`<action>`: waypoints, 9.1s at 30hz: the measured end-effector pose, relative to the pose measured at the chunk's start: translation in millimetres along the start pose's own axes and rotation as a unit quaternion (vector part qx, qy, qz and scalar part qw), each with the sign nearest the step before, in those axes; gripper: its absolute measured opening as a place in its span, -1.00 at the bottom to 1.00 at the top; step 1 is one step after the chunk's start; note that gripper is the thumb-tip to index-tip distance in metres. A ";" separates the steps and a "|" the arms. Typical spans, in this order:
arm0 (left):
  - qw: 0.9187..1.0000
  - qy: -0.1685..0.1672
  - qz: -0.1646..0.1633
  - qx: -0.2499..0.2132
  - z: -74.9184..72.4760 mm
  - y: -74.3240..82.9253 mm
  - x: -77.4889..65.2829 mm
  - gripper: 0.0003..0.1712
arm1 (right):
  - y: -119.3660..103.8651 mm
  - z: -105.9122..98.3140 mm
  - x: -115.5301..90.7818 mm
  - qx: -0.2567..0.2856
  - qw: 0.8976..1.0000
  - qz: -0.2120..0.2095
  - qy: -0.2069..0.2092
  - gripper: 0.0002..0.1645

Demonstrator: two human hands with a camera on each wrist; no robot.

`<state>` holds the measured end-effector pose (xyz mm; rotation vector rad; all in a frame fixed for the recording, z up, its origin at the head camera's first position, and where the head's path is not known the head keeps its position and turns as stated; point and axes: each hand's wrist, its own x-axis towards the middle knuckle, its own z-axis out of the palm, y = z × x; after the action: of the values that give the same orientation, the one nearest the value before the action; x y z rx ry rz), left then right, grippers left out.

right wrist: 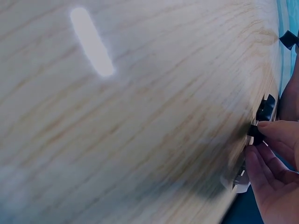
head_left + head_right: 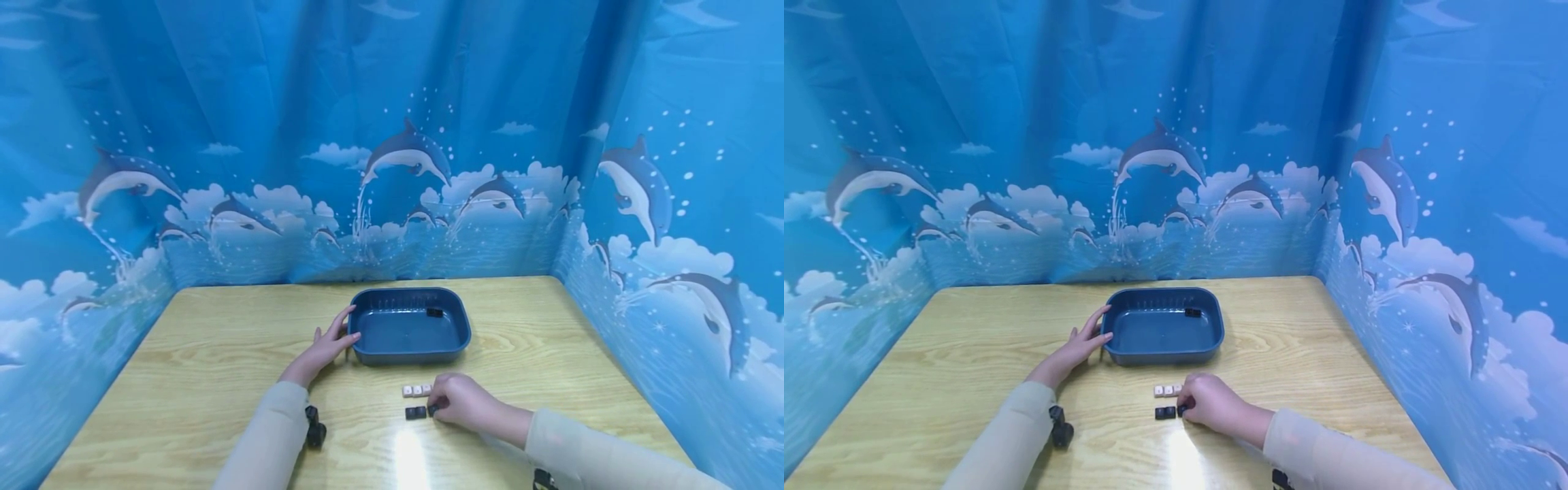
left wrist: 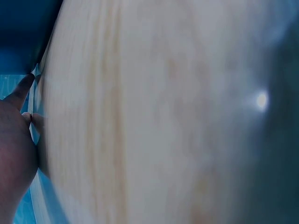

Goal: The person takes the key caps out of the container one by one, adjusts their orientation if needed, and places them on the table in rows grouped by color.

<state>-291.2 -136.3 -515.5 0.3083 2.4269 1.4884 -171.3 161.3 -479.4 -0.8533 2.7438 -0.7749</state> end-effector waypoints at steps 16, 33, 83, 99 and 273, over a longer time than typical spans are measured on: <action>1.000 0.002 -0.003 0.000 0.4 0.6 0.3 -0.20 | -2.2 1.1 1.6 0.000 1.000 0.005 0.000 -0.81; 1.000 0.001 -0.009 0.002 0.0 3.0 -0.9 -0.20 | -5.5 -5.6 0.4 0.013 1.000 0.007 -0.001 -0.78; 1.000 0.012 -0.004 0.000 2.3 -0.6 -3.5 -0.20 | 42.5 -114.8 137.1 -0.140 0.972 0.085 -0.170 -0.61; 1.000 0.016 -0.001 -0.003 1.5 -1.7 -2.6 -0.21 | 53.9 -100.2 149.4 -0.178 0.953 0.138 -0.202 -0.49; 1.000 0.000 -0.002 -0.004 1.8 -3.2 1.9 -0.18 | 8.9 13.5 -26.3 0.194 0.966 0.128 0.116 -0.75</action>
<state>-292.4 -135.6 -519.4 0.3002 2.4202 1.4960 -149.8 176.7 -495.5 -0.3401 2.6699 -1.3645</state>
